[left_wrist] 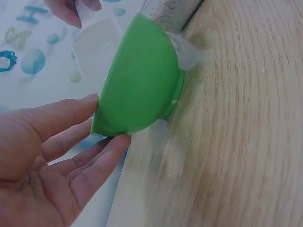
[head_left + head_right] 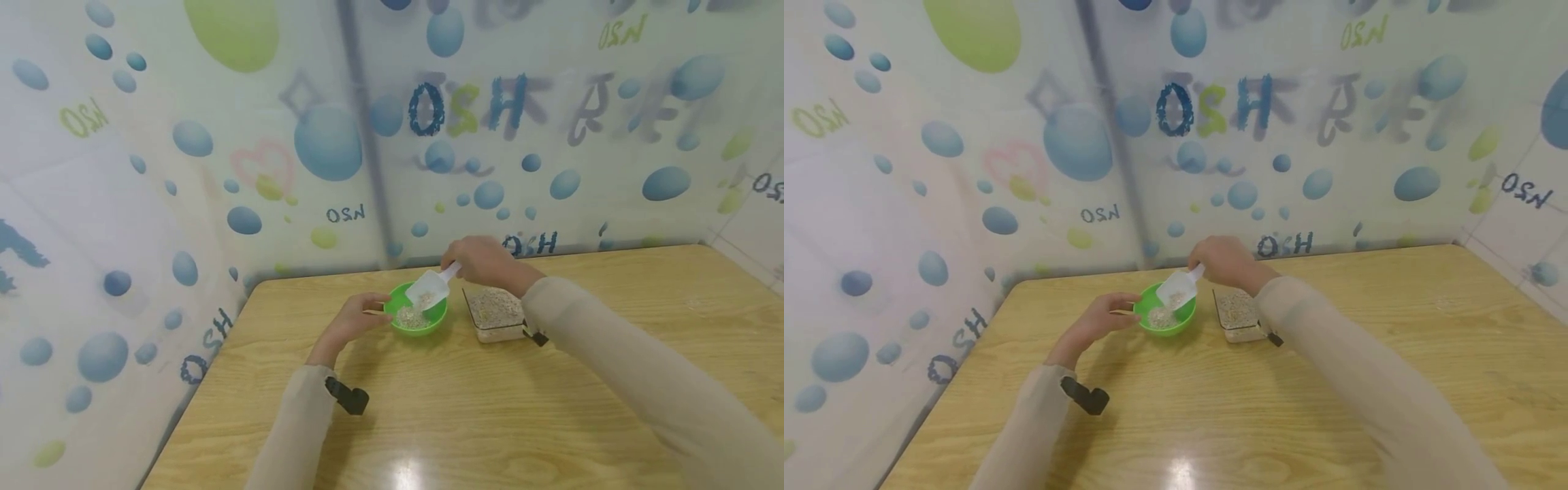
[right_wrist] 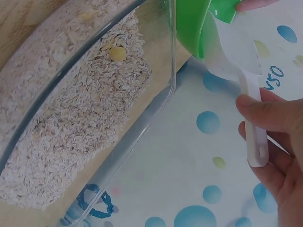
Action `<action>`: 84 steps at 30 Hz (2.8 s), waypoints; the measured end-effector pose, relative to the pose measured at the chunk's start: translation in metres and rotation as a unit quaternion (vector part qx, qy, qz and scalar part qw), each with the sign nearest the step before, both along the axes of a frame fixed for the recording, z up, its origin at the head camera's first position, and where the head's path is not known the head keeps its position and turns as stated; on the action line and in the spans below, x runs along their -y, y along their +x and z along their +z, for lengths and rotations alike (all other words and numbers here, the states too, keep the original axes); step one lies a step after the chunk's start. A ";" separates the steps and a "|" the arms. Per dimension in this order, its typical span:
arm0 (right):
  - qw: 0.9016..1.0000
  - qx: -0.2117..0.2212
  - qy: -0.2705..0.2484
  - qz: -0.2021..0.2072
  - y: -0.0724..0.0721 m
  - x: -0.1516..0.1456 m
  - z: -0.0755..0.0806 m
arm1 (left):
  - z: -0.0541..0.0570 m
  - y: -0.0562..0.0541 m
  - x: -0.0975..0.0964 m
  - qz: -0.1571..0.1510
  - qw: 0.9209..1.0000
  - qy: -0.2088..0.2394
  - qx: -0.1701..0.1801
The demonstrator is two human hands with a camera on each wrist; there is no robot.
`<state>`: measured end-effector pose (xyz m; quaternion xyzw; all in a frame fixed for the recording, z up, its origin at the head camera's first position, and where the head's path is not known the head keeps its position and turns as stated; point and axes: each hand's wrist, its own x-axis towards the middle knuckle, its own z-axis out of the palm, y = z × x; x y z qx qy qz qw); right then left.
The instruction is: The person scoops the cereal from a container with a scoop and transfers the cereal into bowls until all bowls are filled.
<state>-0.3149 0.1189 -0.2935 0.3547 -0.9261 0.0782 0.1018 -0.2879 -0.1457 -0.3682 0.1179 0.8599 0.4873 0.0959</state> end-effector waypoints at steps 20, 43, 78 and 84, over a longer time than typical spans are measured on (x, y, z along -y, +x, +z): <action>0.996 -0.084 -0.029 0.024 0.005 -0.013 0.004 | 0.005 0.000 0.004 -0.006 1.000 -0.003 -0.015; 0.999 -0.020 -0.029 -0.019 0.022 -0.084 0.011 | 0.024 0.020 -0.022 -0.018 0.997 0.052 -0.053; 0.994 0.058 0.030 -0.087 0.030 -0.140 0.022 | 0.010 0.022 -0.126 -0.042 0.999 0.014 0.020; 0.994 0.046 0.054 -0.086 0.028 -0.138 0.029 | 0.006 0.023 -0.135 -0.023 0.999 0.000 0.031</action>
